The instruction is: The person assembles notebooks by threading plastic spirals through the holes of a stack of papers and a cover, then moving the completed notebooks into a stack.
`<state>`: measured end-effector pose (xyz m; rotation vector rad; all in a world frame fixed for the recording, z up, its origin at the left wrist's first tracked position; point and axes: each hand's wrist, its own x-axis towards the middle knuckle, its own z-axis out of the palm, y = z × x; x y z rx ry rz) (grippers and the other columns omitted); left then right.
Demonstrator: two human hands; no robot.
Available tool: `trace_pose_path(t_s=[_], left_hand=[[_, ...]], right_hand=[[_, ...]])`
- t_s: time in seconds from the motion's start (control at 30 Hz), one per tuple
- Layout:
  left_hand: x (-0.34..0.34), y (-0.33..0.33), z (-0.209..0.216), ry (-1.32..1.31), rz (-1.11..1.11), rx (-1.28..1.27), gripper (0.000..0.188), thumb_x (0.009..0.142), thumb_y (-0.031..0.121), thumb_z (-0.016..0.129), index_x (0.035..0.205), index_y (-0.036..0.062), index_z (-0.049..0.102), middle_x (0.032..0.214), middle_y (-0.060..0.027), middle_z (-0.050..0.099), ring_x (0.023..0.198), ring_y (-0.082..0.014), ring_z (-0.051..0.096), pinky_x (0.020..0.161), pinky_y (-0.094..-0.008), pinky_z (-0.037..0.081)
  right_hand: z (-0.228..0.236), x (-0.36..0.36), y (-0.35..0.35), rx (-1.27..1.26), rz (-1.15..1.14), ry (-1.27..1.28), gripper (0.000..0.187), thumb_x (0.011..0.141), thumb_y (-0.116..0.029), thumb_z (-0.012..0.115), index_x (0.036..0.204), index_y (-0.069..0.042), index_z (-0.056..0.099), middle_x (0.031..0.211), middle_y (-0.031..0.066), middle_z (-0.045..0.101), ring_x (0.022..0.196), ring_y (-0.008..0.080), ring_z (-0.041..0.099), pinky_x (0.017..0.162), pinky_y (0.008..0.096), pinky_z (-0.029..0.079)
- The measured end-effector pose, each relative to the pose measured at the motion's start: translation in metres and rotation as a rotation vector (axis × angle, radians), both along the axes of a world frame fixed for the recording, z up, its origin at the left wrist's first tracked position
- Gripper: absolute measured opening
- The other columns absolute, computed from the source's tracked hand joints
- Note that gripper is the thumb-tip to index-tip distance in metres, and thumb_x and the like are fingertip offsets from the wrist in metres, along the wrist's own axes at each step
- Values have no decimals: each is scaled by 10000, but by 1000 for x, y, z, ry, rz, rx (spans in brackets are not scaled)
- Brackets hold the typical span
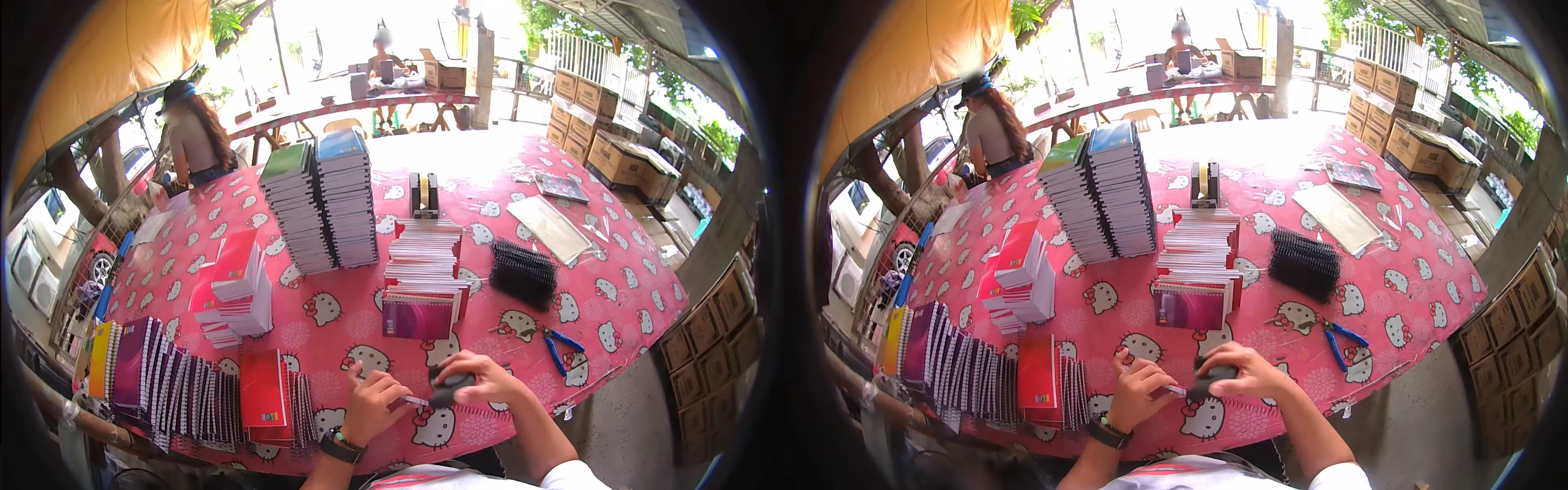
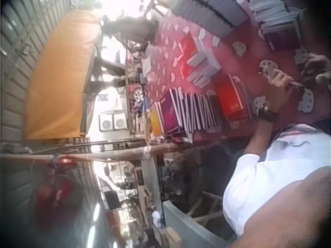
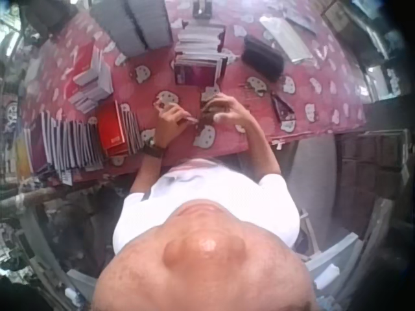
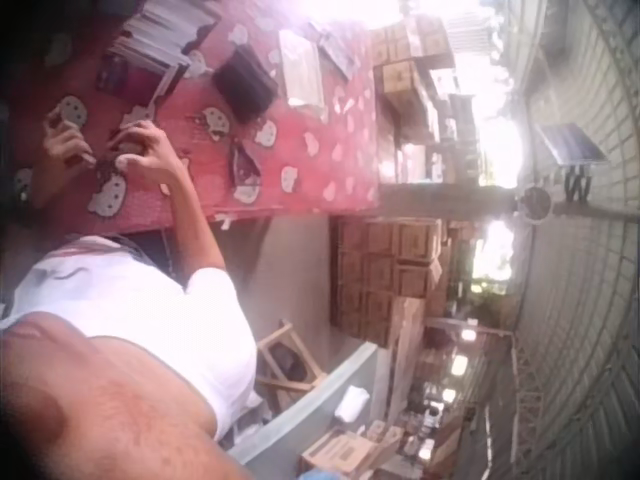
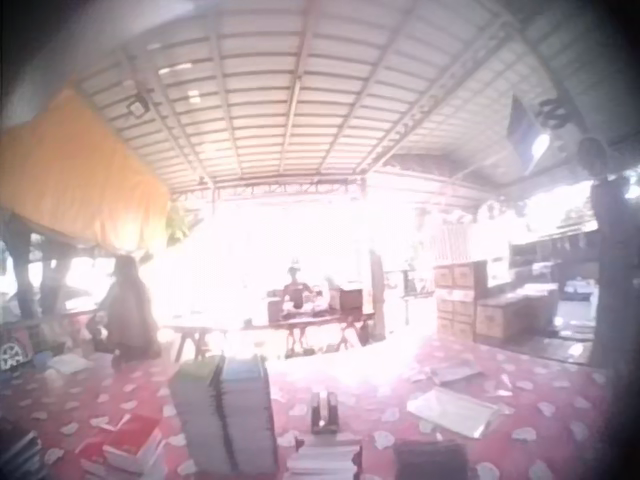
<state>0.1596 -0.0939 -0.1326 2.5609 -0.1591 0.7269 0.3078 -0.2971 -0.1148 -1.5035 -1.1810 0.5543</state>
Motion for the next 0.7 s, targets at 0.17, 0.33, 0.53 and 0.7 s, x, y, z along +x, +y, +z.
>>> trace_pose_path(t_s=[0.17, 0.33, 0.53, 0.7], left_hand=[[0, 2, 3, 70, -22, -33, 202, 632, 256, 799, 770, 199, 665, 751, 63, 618, 868, -135, 586, 1029, -519, 214], [7, 0, 8, 87, -3, -101, 300, 629, 252, 810, 875, 174, 657, 734, 46, 629, 839, -142, 603, 1038, -512, 208], [2, -1, 7, 79, 37, -259, 411, 653, 263, 809, 1007, 163, 626, 727, 35, 630, 805, -144, 617, 1046, -500, 208], [-4, 7, -4, -7, 24, -44, 352, 647, 257, 810, 950, 188, 645, 735, 50, 630, 817, -135, 607, 1028, -502, 221]], right_hand=[[2, 4, 7, -441, -204, -331, 474, 688, -488, 755, 940, -89, 705, 987, 116, 627, 986, 292, 547, 875, 386, 447], [22, -10, 14, -122, -1, -281, 455, 663, -439, 778, 930, -79, 703, 968, 123, 629, 956, 285, 543, 853, 394, 438], [26, -6, 24, 1, 99, -134, 523, 689, -508, 738, 949, -57, 691, 956, 139, 623, 969, 297, 546, 872, 387, 433], [2, 16, 32, -250, 48, -63, 492, 701, -467, 746, 984, -68, 691, 1038, 133, 621, 1031, 285, 534, 929, 391, 404]])
